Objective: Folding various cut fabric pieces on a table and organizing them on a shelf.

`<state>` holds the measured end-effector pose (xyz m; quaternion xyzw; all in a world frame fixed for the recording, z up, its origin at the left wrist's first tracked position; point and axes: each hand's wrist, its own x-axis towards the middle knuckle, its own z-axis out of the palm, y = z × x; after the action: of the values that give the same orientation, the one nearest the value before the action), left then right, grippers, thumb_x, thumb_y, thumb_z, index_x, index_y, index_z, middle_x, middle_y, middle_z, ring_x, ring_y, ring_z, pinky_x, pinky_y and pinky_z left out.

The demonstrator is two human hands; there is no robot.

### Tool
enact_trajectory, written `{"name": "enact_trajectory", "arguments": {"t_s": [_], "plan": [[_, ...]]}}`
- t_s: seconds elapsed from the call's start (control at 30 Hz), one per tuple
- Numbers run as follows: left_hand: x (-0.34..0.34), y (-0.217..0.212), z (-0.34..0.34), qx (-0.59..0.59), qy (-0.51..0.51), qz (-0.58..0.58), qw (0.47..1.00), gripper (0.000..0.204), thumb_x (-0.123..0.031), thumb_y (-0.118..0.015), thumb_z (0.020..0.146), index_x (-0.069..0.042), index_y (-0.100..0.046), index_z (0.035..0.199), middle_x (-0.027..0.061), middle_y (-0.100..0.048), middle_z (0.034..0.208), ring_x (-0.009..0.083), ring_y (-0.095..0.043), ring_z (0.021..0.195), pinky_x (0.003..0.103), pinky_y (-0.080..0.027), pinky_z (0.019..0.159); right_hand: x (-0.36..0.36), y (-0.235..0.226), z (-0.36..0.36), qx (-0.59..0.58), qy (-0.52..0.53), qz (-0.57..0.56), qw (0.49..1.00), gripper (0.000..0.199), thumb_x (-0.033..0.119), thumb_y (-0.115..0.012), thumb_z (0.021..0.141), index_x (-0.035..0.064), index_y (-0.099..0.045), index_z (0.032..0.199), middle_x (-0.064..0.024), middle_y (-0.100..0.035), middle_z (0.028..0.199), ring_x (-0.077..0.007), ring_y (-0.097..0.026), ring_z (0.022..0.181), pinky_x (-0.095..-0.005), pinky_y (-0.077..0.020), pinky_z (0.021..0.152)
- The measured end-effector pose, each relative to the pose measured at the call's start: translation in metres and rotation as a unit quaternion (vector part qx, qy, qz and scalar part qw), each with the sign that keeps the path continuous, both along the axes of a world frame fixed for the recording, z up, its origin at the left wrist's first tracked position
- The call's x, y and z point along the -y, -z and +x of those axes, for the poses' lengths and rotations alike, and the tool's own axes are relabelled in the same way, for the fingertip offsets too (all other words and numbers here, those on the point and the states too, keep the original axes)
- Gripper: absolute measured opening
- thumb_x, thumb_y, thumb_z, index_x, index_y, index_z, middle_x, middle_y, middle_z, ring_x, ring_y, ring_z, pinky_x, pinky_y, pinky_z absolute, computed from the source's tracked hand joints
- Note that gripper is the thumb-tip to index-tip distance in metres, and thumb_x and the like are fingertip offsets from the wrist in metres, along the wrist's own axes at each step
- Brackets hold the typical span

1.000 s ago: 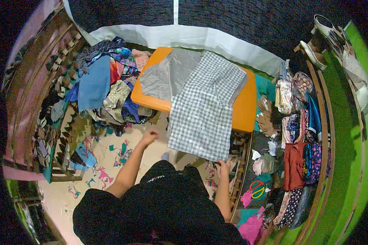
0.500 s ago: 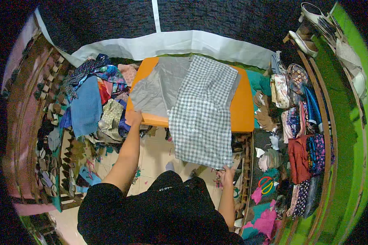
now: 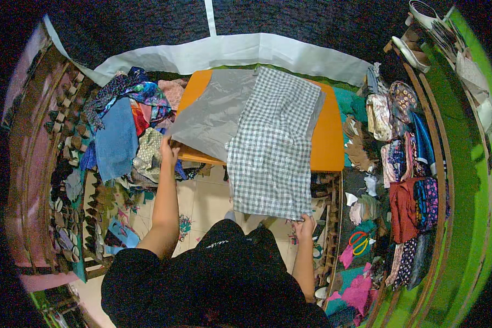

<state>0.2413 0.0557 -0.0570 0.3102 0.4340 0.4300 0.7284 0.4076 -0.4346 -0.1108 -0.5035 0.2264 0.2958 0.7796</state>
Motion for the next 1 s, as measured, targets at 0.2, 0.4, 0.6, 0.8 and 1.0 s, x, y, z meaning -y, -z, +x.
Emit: {"name": "enact_trajectory", "arguments": {"t_s": [0.2, 0.4, 0.6, 0.8, 1.0], "plan": [[0.030, -0.066, 0.108, 0.032, 0.169, 0.384, 0.907, 0.007, -0.004, -0.050, 0.063, 0.003, -0.054, 0.064, 0.0118, -0.027, 0.133, 0.0217, -0.028, 0.119, 0.032, -0.023, 0.095, -0.004, -0.007, -0.013, 0.000, -0.014, 0.017, 1.000, 0.039, 0.003, -0.039, 0.075, -0.0021, -0.032, 0.113, -0.0175, -0.041, 0.114, -0.0308, -0.048, 0.098, -0.0444, -0.0443, 0.077], [0.161, -0.072, 0.185, -0.060, 0.504, 0.596, 0.622, 0.018, -0.014, -0.053, 0.061, 0.002, -0.049, 0.054, 0.0081, -0.037, 0.127, 0.0325, -0.031, 0.118, 0.047, -0.023, 0.095, -0.009, -0.014, -0.029, -0.031, 0.000, 0.002, 1.000, 0.041, 0.002, -0.039, 0.076, -0.0037, -0.029, 0.115, -0.0162, -0.043, 0.109, -0.0307, -0.048, 0.098, -0.0440, -0.0437, 0.078], [0.196, -0.023, 0.137, -0.081, 0.430, 0.615, 0.655, 0.020, -0.022, -0.056, 0.068, -0.002, -0.055, 0.064, 0.0098, -0.047, 0.116, 0.0311, -0.040, 0.109, 0.047, -0.026, 0.092, -0.007, -0.006, -0.029, -0.030, -0.027, 0.055, 0.998, 0.035, 0.004, -0.038, 0.080, 0.0006, -0.033, 0.114, -0.0138, -0.048, 0.102, -0.0277, -0.052, 0.090, -0.0412, -0.0442, 0.077], [0.191, 0.075, 0.041, -0.468, 0.059, 0.383, 0.795, 0.026, -0.018, -0.055, 0.071, -0.003, -0.052, 0.092, 0.0130, -0.053, 0.098, 0.0268, -0.048, 0.091, 0.036, -0.036, 0.080, -0.013, -0.029, -0.024, -0.065, -0.025, 0.070, 0.995, 0.035, 0.008, -0.046, 0.081, 0.0010, -0.035, 0.114, -0.0128, -0.048, 0.106, -0.0246, -0.050, 0.094, -0.0388, -0.0410, 0.083], [0.228, 0.077, 0.037, -0.140, 0.384, -0.138, 0.902, 0.048, -0.032, -0.052, 0.078, 0.001, -0.043, 0.111, 0.0094, -0.051, 0.106, 0.0204, -0.047, 0.095, 0.033, -0.037, 0.082, 0.011, -0.025, -0.010, -0.162, -0.092, 0.168, 0.968, 0.041, 0.011, -0.054, 0.079, -0.0001, -0.035, 0.113, -0.0129, -0.046, 0.108, -0.0255, -0.051, 0.093, -0.0342, -0.0505, 0.072]]}}
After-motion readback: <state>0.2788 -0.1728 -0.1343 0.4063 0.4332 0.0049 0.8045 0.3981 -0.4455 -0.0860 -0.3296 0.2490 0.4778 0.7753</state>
